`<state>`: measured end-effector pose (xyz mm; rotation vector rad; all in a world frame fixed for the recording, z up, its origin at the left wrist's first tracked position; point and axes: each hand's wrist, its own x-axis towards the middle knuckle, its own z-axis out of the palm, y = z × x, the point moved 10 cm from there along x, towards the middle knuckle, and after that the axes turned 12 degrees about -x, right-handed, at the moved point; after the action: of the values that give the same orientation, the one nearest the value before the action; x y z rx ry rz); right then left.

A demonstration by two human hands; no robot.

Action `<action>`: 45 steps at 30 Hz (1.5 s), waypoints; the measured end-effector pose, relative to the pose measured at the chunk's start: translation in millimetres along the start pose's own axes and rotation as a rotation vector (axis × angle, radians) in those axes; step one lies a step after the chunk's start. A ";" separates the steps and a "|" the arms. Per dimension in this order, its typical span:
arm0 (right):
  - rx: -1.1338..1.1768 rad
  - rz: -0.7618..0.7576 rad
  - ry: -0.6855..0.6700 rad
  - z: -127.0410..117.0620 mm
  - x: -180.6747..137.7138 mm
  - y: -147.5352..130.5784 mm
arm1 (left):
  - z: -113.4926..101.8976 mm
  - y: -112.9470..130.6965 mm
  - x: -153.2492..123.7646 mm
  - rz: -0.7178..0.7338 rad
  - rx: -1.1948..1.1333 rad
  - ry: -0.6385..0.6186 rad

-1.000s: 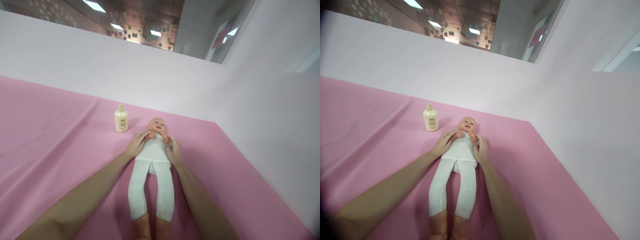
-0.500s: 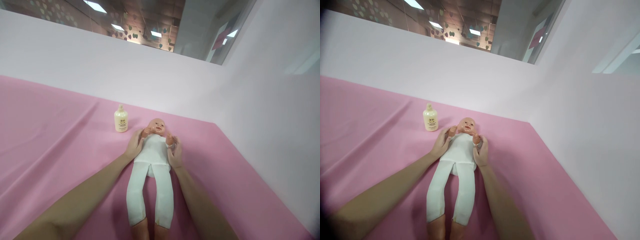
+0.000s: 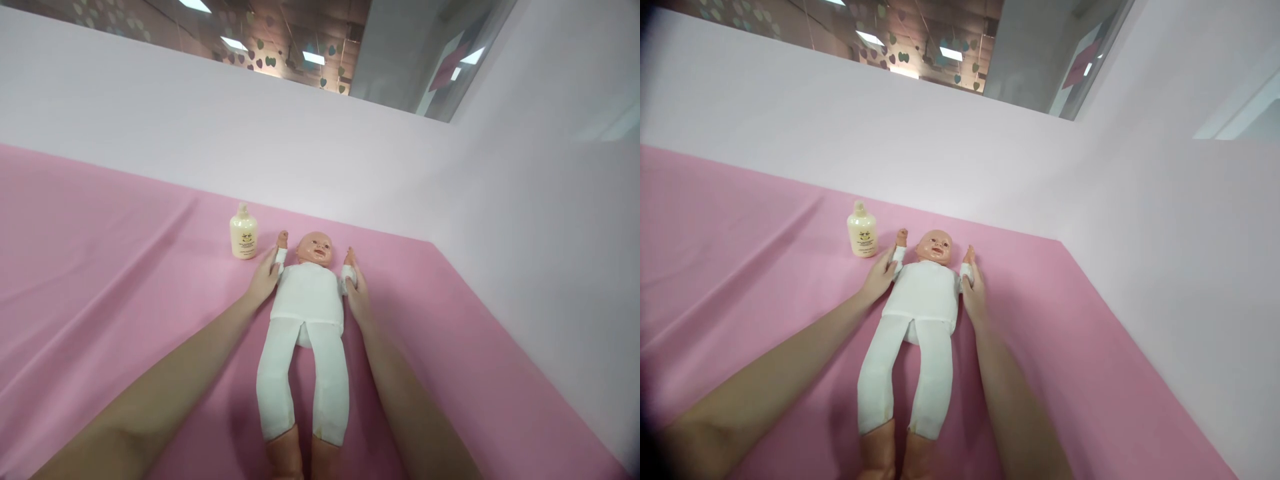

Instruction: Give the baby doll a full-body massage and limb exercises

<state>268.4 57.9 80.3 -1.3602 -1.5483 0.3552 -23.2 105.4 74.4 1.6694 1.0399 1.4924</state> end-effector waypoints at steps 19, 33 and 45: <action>0.077 0.117 0.059 -0.6 10.1 40.0 | -6.3 -20.6 3.8 -0.071 -0.117 0.100; -0.316 -0.550 0.030 10.5 -46.0 -93.6 | 37.6 79.5 -40.4 0.566 0.132 -0.234; -0.388 -0.285 0.112 0.7 -17.9 -42.8 | 22.0 28.4 -12.4 0.261 0.136 -0.071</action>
<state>240.8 28.8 103.7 -1.3933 -1.7454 -0.2057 1.9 81.9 90.7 2.0031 0.9306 1.5397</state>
